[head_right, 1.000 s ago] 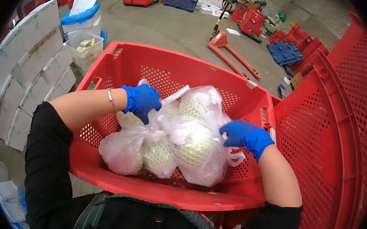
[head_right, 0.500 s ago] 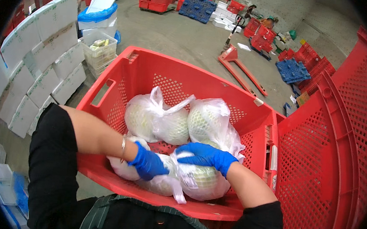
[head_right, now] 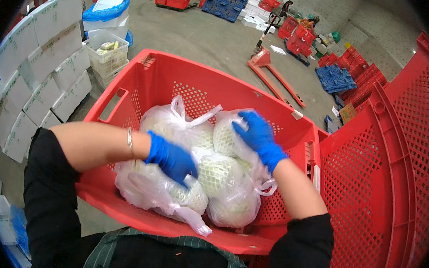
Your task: The person picks up cabbages, places them on a digital scale, and then puts them into plastic bags. The person also removes outer leaves from some cabbages before packaging. The packaged cabbages are placed into red crates.
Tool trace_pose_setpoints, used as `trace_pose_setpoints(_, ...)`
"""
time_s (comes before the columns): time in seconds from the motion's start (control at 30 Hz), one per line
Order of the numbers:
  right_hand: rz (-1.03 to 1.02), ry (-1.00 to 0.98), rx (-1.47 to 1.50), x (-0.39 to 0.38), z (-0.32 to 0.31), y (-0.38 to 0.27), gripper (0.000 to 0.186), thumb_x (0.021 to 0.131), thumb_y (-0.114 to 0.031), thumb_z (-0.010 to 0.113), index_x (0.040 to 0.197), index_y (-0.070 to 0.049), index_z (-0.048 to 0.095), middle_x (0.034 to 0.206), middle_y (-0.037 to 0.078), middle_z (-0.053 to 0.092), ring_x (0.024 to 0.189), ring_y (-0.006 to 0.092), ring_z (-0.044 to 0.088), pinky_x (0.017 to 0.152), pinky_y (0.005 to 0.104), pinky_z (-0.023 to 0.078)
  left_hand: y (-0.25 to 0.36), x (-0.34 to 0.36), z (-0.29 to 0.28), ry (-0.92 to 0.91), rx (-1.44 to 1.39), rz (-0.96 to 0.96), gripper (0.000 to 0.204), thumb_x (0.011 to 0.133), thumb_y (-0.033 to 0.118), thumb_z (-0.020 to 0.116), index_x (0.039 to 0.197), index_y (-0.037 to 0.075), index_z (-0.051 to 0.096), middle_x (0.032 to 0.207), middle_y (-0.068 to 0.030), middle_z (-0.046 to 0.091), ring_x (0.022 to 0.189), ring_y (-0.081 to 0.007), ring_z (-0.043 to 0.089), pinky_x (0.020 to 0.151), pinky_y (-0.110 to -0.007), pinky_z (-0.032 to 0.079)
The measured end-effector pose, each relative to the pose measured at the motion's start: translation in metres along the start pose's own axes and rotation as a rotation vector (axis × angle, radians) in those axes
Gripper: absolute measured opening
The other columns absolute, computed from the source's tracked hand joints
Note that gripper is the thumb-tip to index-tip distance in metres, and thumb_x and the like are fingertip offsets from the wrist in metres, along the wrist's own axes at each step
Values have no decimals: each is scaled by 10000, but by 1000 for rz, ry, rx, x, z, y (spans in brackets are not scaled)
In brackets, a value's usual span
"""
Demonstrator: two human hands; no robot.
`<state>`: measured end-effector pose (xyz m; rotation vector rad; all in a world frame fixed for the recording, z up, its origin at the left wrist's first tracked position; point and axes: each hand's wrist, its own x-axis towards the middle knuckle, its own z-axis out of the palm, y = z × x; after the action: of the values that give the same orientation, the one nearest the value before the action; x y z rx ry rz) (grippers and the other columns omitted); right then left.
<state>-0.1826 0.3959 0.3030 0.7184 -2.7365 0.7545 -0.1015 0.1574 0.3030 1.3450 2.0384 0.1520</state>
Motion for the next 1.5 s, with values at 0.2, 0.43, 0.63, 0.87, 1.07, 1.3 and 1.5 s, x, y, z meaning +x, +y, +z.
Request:
trace_pose_setpoints(0.2, 74, -283, -407, 20, 16, 18, 652, 810, -585, 582, 1178, -47, 610, 1177, 200, 586, 1084, 342, 566, 952, 417, 439, -86, 40, -23, 517, 314, -341, 601, 760, 482, 664, 1163, 47, 570, 1100, -196, 626, 973, -365, 625, 829, -442, 510)
trace_pose_setpoints(0.43, 77, -398, -545, 27, 22, -1, 639, 789, -607, 569, 1090, -50, 657, 1073, 196, 643, 1004, 341, 616, 901, 438, 474, -73, 39, 28, 116, 293, -317, 293, 859, 215, 504, 1028, 29, 655, 988, -191, 671, 901, -347, 656, 770, -429, 524)
trace_pose_setpoints(0.63, 80, -589, -582, 33, 69, 10, 602, 824, -538, 568, 1155, -38, 615, 1185, 189, 601, 1106, 347, 565, 942, 423, 450, -34, 22, 34, 0, 252, -244, 274, 808, 179, 523, 929, 1, 691, 961, -208, 677, 906, -346, 661, 767, -428, 526)
trace_pose_setpoints(0.87, -70, -490, -439, 26, 43, -12, 620, 817, -530, 585, 1203, -45, 574, 1206, 182, 586, 1108, 339, 561, 938, 430, 444, 9, -40, -75, 550, 355, -208, 354, 791, 302, 628, 1088, 110, 636, 901, -158, 674, 841, -358, 648, 730, -437, 521)
trace_pose_setpoints(1.07, -154, -459, -440, 7, 56, 9, 760, 842, -524, 571, 1393, -36, 381, 1410, 245, 378, 1322, 381, 343, 1104, 429, 264, 44, -189, -56, 1177, 222, -288, 388, 885, 283, 608, 1185, 40, 565, 1035, -171, 633, 940, -294, 631, 831, -381, 498)
trace_pose_setpoints(1.3, -360, -511, -515, 32, 13, -12, 610, 792, -298, 704, 1303, -34, 499, 1314, 175, 518, 1221, 325, 484, 1046, 395, 361, 138, -271, 233, 1879, -225, -548, 304, 924, 43, 550, 1227, 20, 553, 1176, -98, 613, 969, -176, 623, 874, -315, 493)
trace_pose_setpoints(1.5, -498, -215, -112, -31, -38, -202, 457, 905, -84, 561, 1344, -26, 450, 1349, 149, 485, 1243, 267, 457, 1068, 371, 335, 258, -148, 511, 1825, -1307, -1236, 324, 902, 191, 597, 1177, 20, 582, 989, -92, 650, 898, -157, 614, 812, -319, 500)
